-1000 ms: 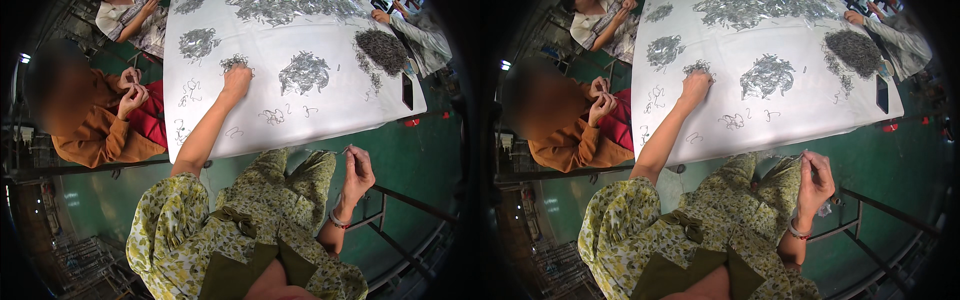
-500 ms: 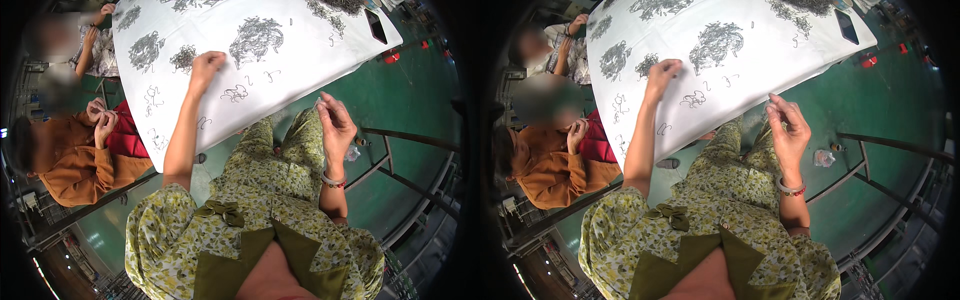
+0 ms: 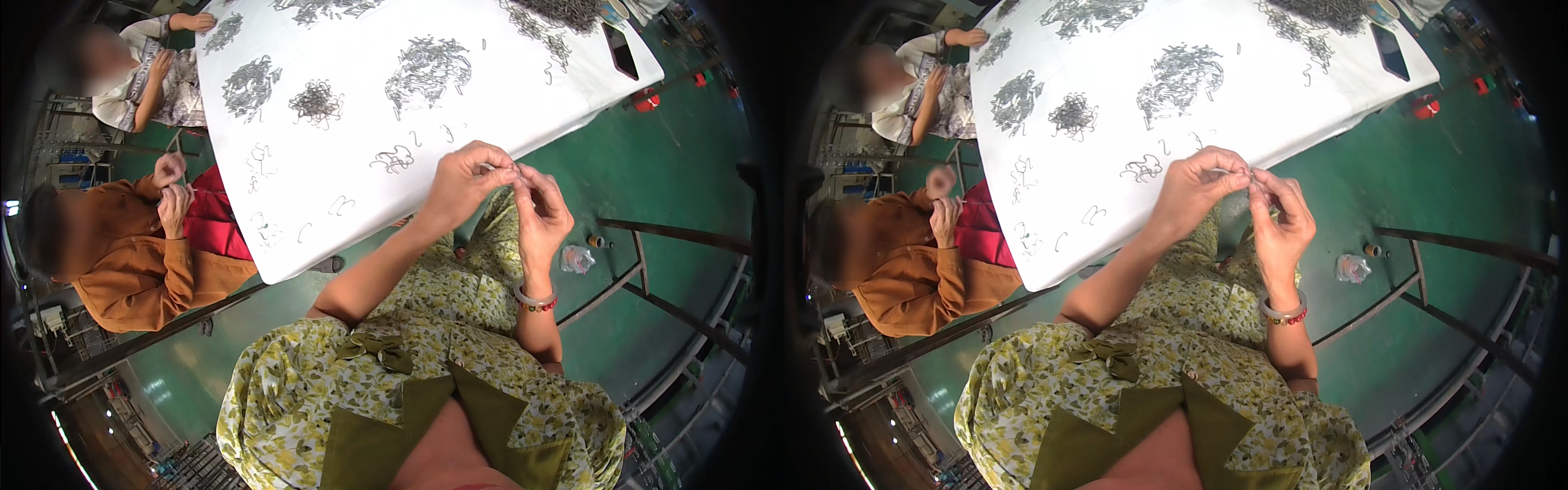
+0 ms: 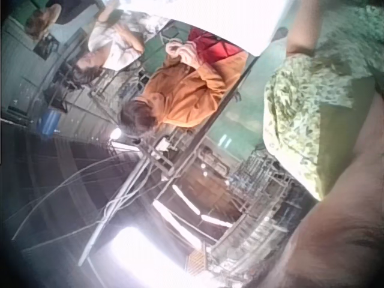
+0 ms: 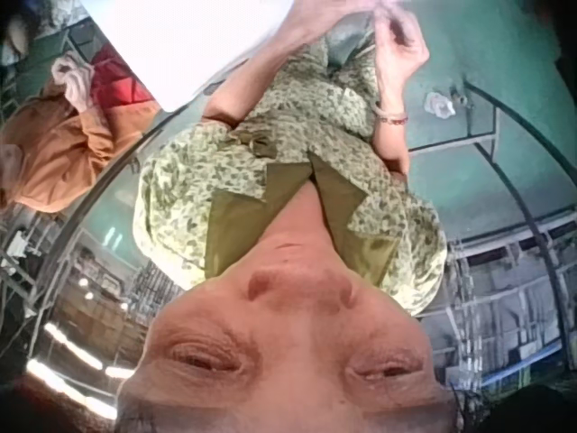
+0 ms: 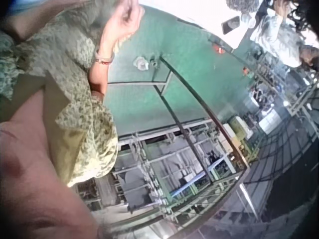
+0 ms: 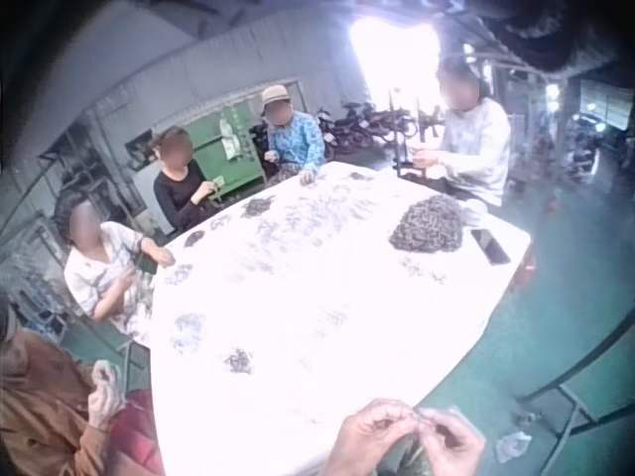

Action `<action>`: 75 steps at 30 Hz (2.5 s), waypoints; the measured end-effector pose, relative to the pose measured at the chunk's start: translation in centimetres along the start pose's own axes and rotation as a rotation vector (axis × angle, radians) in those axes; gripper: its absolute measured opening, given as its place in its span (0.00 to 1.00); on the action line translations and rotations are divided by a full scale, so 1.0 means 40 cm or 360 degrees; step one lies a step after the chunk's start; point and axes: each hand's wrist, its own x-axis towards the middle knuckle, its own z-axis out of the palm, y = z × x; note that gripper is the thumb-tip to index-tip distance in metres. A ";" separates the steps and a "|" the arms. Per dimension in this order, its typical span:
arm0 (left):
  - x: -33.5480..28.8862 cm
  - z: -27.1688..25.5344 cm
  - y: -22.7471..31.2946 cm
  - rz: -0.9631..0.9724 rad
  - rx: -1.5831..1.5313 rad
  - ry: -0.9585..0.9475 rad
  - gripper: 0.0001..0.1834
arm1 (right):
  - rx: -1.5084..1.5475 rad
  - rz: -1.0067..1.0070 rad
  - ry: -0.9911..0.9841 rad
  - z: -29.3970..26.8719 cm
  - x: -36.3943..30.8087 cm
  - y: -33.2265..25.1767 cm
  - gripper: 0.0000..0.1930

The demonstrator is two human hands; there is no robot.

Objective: The person sits at a table and repeatedly picks up small metal hooks and wire pieces, then joins them by hand. The person occasionally hangs the assembled hooks on a nearby metal rack.

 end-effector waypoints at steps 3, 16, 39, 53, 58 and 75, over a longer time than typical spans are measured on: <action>-0.008 0.012 0.013 -0.0025 0.0131 0.0095 0.06 | -0.0197 -0.0192 -0.0056 0.004 -0.004 -0.004 0.12; -0.047 0.005 0.008 0.0248 0.0463 0.0157 0.04 | -0.0732 -0.0237 -0.0698 0.155 0.304 0.158 0.11; -0.019 0.003 -0.033 -0.0058 0.0108 0.0229 0.07 | -0.0007 0.0461 -0.0373 -0.037 0.091 -0.059 0.07; -0.052 -0.083 0.000 0.0474 0.0458 0.0210 0.17 | 0.0152 0.0053 -0.0336 0.005 0.042 -0.102 0.08; 0.018 -0.395 0.053 0.0291 0.1755 0.0949 0.10 | 0.0084 0.0015 -0.0420 -0.002 0.047 -0.142 0.09; 0.052 -0.397 0.044 0.0271 0.1226 0.0781 0.08 | 0.0113 -0.0068 -0.0340 -0.040 0.029 -0.134 0.07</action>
